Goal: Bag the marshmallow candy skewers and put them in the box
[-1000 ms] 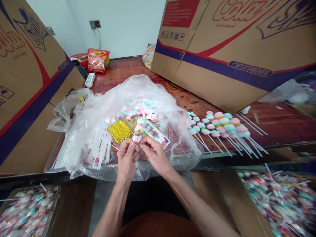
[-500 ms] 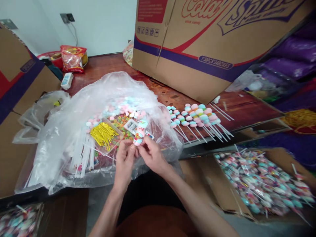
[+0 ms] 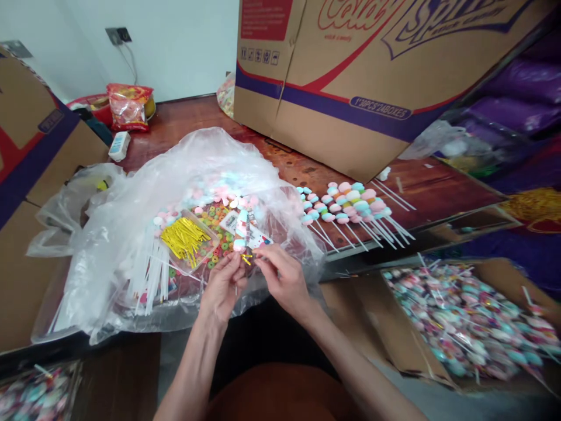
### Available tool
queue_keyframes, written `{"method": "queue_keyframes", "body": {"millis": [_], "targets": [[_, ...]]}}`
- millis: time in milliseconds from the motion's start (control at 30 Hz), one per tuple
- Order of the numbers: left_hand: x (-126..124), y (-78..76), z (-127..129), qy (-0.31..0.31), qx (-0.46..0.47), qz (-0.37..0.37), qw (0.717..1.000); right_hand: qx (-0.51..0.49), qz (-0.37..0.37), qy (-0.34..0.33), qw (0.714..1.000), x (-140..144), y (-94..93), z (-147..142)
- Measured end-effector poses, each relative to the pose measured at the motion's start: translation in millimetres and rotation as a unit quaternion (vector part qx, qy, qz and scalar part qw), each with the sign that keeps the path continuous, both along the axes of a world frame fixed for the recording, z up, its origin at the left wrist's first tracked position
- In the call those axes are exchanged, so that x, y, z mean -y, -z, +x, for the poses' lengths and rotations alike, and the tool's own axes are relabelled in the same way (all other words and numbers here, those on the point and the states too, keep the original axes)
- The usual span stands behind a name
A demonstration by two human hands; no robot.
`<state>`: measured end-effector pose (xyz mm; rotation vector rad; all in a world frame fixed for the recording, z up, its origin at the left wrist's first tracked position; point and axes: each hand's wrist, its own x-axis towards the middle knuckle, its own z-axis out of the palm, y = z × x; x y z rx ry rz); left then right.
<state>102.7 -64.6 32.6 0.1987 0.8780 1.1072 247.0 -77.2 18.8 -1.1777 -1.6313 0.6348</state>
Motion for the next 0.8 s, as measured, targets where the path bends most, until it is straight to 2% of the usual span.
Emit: {"method": "queue_keyframes", "body": {"millis": [100, 233, 400, 500, 633, 700, 800], "targets": [[3.0, -2.7, 5.9, 0.018, 0.01, -0.005, 1.0, 0.093, 0.083, -0.015, 0.992, 0.4, 1.3, 4.8], [9.6, -5.3, 18.4, 0.037, 0.04, -0.009, 0.998, 0.118, 0.125, 0.023, 0.985, 1.2, -0.3, 5.0], [12.7, -0.8, 33.2, 0.033, 0.008, 0.014, 0.999, 0.106, 0.08, 0.109, 0.985, 11.2, -7.2, 2.5], [8.7, -5.2, 39.8, 0.101, -0.006, 0.06, 0.993, 0.057, 0.048, 0.126, 0.989, 22.2, -13.5, 10.9], [5.5, -21.3, 55.2, 0.188, -0.003, 0.103, 0.977, -0.006, 0.004, 0.141, 0.99, 47.0, -20.8, 38.8], [10.9, -23.6, 67.6, 0.214, -0.055, 0.13, 0.967, -0.019, -0.016, 0.165, 0.986, 62.6, -21.4, 56.8], [28.0, -10.8, 91.4, 0.236, -0.179, 0.197, 0.935, -0.062, -0.047, 0.239, 0.968, 84.6, -17.1, 83.3]]}}
